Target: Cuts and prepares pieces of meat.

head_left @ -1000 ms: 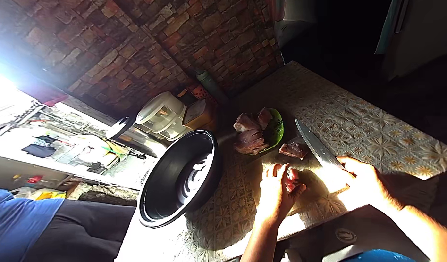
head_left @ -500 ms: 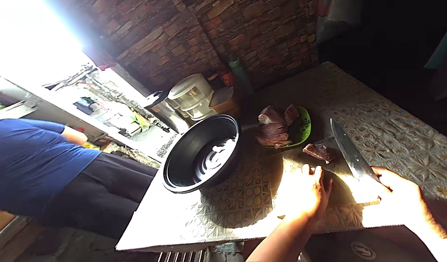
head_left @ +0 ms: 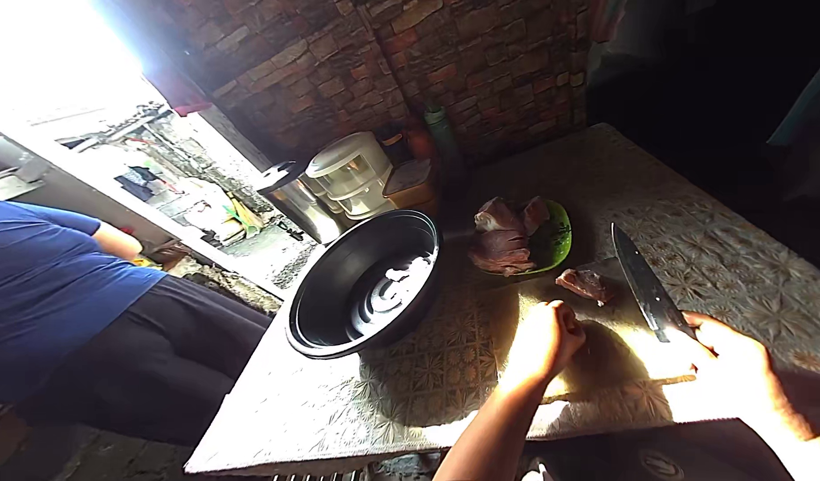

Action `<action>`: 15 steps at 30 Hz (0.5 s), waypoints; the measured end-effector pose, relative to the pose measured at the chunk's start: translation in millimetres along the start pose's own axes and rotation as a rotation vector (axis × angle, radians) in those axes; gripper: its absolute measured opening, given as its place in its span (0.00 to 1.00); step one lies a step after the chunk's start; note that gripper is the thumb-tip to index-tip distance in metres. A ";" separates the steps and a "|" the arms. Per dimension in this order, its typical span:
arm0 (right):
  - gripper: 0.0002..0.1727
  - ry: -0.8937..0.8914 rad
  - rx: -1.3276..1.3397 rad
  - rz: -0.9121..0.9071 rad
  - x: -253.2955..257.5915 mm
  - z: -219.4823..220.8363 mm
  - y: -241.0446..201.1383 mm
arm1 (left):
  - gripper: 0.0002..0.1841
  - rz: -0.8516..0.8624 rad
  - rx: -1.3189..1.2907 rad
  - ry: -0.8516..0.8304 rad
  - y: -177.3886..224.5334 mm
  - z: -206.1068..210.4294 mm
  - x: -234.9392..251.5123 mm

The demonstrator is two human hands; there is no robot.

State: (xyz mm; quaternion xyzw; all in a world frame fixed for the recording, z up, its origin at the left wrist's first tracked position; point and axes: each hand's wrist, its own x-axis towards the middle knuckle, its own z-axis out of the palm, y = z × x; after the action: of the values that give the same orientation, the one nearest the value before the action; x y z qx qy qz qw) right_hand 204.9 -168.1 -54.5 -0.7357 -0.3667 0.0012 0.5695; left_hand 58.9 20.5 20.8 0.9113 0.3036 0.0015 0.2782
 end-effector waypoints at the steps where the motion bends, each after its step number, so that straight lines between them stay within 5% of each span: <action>1: 0.19 -0.001 0.000 0.002 0.0 -0.8 -0.6 | 0.12 -0.024 -0.150 -0.016 -1.4 -9.4 -1.3; 5: 0.18 -0.003 0.034 0.023 -0.9 -1.4 -1.8 | 0.06 -0.024 -1.045 0.063 -31.0 -45.8 -14.1; 8: 0.18 -0.009 0.037 0.017 0.0 -1.2 0.1 | 0.07 0.003 -1.217 0.261 -51.5 -97.9 -31.3; 12: 0.19 -0.010 0.023 -0.015 0.2 -0.2 1.5 | 0.07 -0.126 -0.488 0.750 -98.5 -163.1 -55.3; 15: 0.18 -0.020 0.006 -0.007 -0.1 -1.8 -4.9 | 0.13 -0.357 0.180 0.651 -135.6 -191.3 -74.5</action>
State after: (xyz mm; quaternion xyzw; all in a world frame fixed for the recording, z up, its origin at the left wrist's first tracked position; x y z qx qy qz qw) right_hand 203.0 -169.3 -49.8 -0.7325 -0.3750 0.0078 0.5681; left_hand -109.6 165.6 126.0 0.8166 0.5291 0.2156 0.0821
